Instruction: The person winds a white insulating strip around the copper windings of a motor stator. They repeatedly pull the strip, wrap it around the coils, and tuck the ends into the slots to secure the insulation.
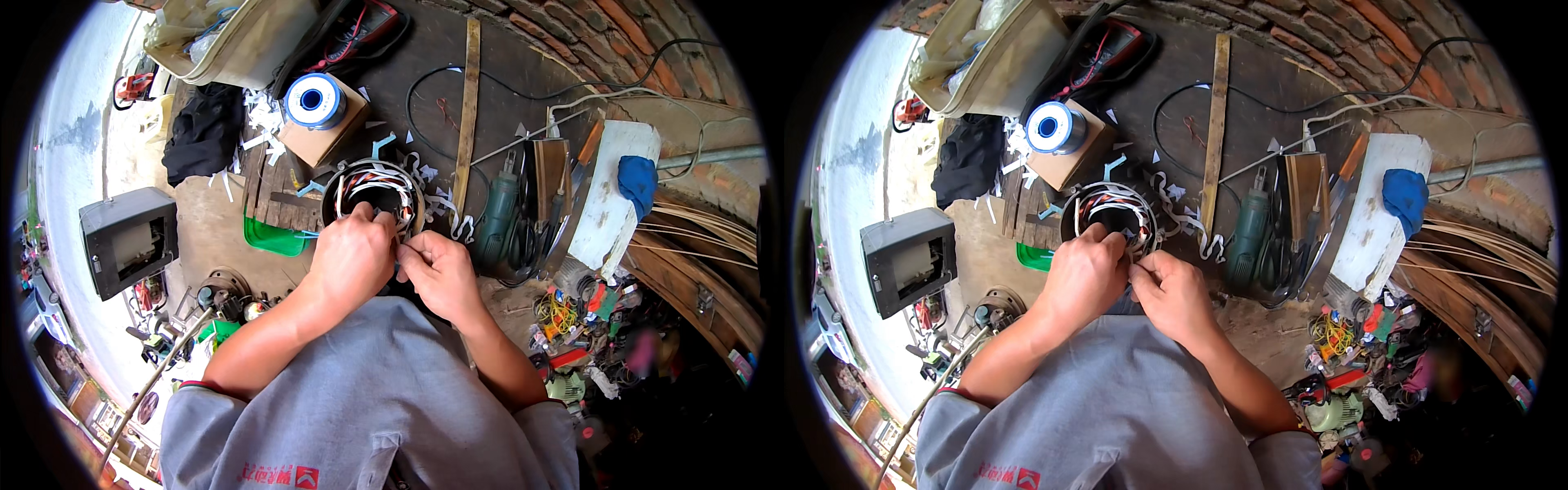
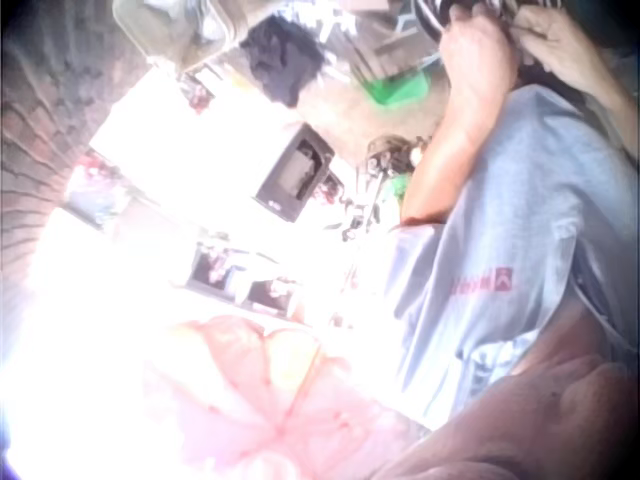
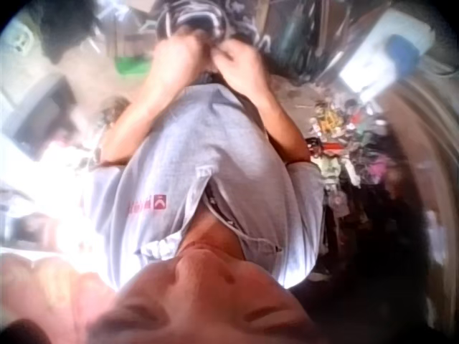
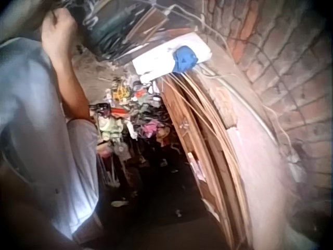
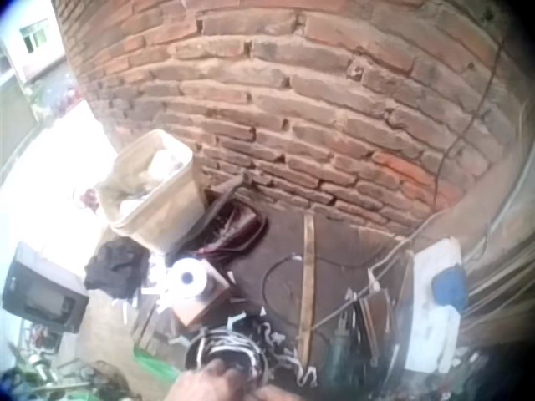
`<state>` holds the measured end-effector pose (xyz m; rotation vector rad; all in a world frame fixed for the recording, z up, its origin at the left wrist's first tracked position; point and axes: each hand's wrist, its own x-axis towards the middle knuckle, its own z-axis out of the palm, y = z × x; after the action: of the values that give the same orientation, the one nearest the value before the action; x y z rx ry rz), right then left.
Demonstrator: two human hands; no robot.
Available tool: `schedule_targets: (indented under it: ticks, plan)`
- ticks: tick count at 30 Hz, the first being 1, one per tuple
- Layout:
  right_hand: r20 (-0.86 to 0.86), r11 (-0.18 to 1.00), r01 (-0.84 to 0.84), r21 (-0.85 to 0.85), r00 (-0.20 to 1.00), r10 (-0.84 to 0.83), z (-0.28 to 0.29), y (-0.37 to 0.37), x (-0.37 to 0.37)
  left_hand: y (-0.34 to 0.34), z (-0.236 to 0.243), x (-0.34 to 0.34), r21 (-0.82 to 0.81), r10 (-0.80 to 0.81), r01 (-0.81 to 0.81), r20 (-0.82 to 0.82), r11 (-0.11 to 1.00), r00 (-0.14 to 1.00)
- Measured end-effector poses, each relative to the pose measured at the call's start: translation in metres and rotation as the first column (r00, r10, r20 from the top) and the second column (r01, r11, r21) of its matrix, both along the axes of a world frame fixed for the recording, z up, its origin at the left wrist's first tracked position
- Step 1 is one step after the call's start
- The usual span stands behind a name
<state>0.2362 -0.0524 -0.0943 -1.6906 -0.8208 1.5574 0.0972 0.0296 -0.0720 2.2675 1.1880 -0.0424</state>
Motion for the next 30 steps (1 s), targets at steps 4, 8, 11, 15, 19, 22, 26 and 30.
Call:
schedule_targets:
  ticks: [4, 8, 11, 15, 19, 22, 26, 30]
  plan:
    - [0.015, 1.000, 0.010, 0.004, 1.000, -0.010, 0.005, 0.002, 0.003, 0.000, -0.006, -0.003, -0.069, 0.070, -0.065, 0.072, 0.995, 0.995]
    - [0.067, 1.000, -0.012, 0.015, 0.998, 0.011, 0.000, -0.003, 0.000, 0.025, -0.001, -0.006, -0.231, -0.075, 0.107, 0.143, 0.967, 0.987]
    - [0.060, 1.000, -0.018, 0.024, 0.998, 0.016, 0.001, -0.005, -0.001, 0.048, -0.001, -0.007, -0.359, -0.213, 0.261, 0.168, 0.896, 0.962]
    - [0.042, 1.000, 0.008, 0.003, 0.999, -0.008, -0.002, -0.009, -0.003, 0.046, -0.004, -0.009, -0.344, -0.236, 0.261, 0.113, 0.902, 0.965]
    - [0.060, 0.999, -0.033, 0.034, 0.998, 0.031, -0.003, -0.009, -0.005, 0.022, -0.006, -0.011, -0.191, -0.121, 0.138, 0.096, 0.972, 0.988]
    - [0.079, 0.997, 0.021, 0.075, 0.996, -0.027, -0.007, -0.011, -0.008, 0.007, -0.004, -0.007, -0.081, -0.033, 0.041, 0.094, 0.996, 0.995]
    - [0.085, 0.994, 0.067, 0.090, 0.994, -0.074, -0.005, -0.009, -0.007, 0.005, -0.007, -0.009, -0.026, -0.076, 0.080, 0.115, 0.996, 0.990]
    - [0.034, 0.999, 0.040, 0.028, 0.999, -0.041, -0.005, -0.007, -0.002, 0.018, -0.010, -0.012, -0.090, -0.184, 0.205, 0.194, 0.975, 0.963]
